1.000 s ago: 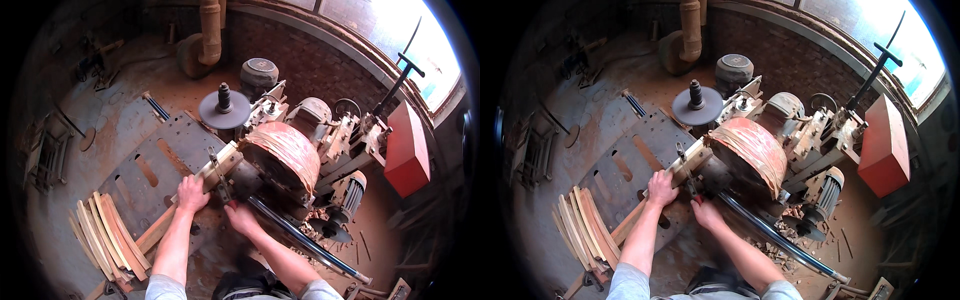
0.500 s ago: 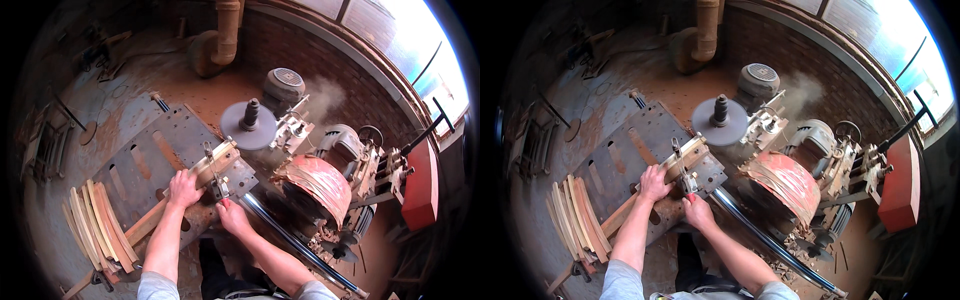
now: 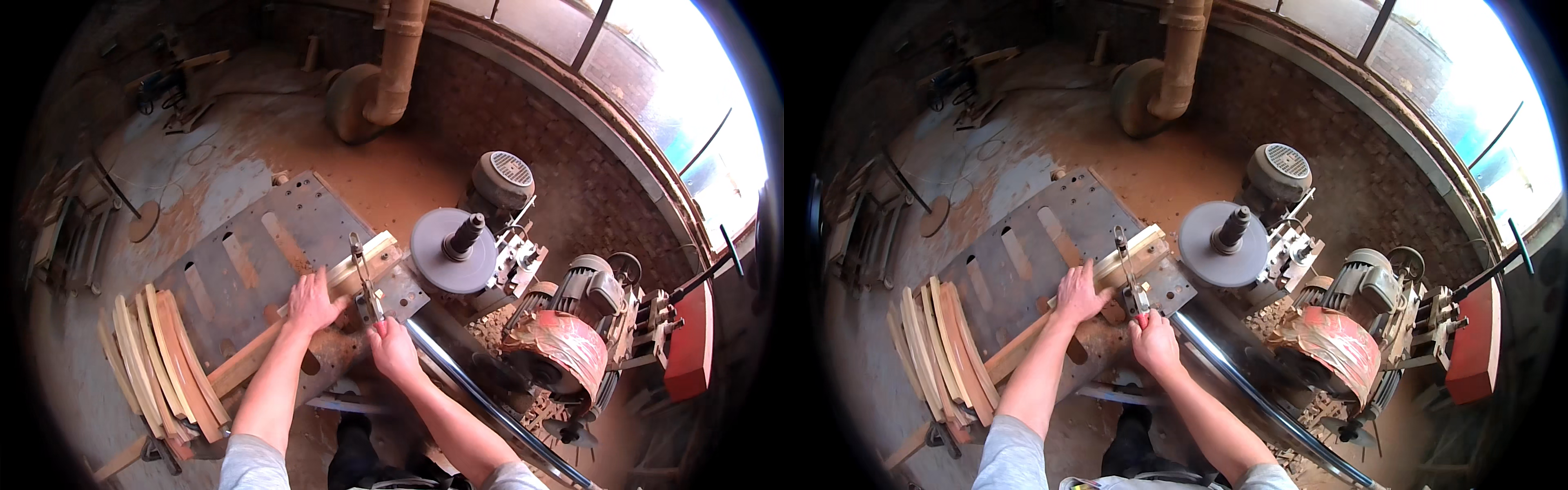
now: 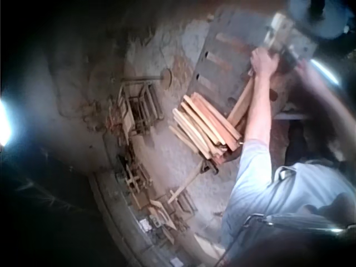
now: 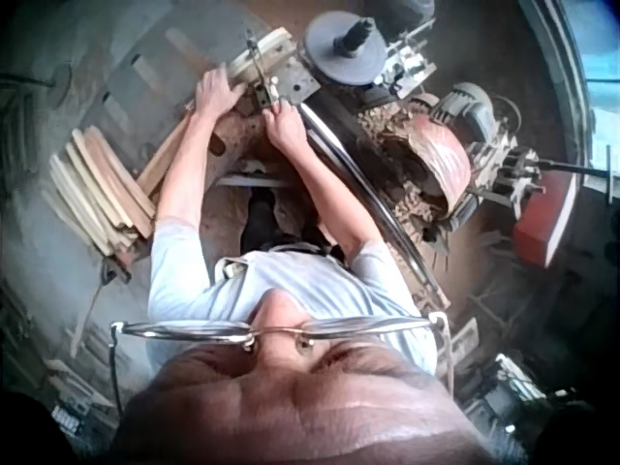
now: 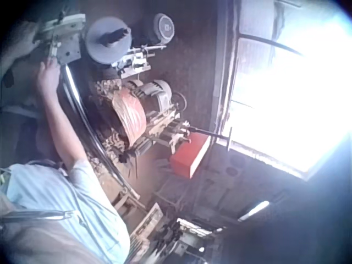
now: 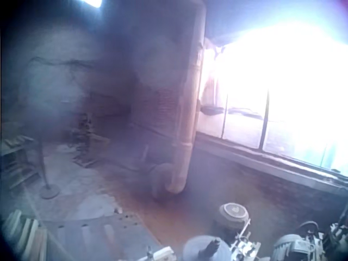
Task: The person uses a spindle moulder to shape the edges of wooden planks. They feed the wood through the machine using a push stick for safety, processing multiple pieces one by one and stacking the finished planks on a nearby table.
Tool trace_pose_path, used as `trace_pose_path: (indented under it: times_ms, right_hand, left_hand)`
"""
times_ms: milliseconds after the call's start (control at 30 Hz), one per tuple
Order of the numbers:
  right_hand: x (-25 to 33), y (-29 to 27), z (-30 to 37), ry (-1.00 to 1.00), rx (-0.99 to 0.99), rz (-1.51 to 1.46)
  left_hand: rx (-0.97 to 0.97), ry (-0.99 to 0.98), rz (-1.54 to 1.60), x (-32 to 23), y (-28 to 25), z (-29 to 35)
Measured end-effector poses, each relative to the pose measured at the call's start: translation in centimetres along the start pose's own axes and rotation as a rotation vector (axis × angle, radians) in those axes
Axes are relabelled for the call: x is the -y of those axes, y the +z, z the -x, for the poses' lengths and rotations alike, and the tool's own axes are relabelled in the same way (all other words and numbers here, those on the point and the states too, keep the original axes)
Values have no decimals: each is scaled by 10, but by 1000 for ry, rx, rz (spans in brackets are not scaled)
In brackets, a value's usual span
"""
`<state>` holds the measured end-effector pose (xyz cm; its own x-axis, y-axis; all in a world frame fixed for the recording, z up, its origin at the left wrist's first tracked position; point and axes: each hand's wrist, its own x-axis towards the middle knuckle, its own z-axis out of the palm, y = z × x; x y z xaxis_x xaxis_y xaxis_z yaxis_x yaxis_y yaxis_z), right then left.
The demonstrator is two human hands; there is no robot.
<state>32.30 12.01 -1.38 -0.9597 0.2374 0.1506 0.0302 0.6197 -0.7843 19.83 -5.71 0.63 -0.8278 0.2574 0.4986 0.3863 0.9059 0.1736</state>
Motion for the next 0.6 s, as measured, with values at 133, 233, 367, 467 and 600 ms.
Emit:
trace_pose_path:
  times_ms: [133,233,367,467,600]
  right_hand:
    - [23,3,-11,-48,48,-23]
    - [33,-3,-18,48,106,85]
    - [42,-1,-16,59,73,93]
    - [30,-4,-18,15,89,118]
    - [130,-79,-41,335,612,167]
  left_hand:
    - [346,-129,97,34,-14,-45]
    - [538,-183,127,39,-25,-73]
    - [683,-143,164,50,-28,-98]
    - [706,-105,111,46,-12,-103]
    - [772,-122,196,78,-1,-98]
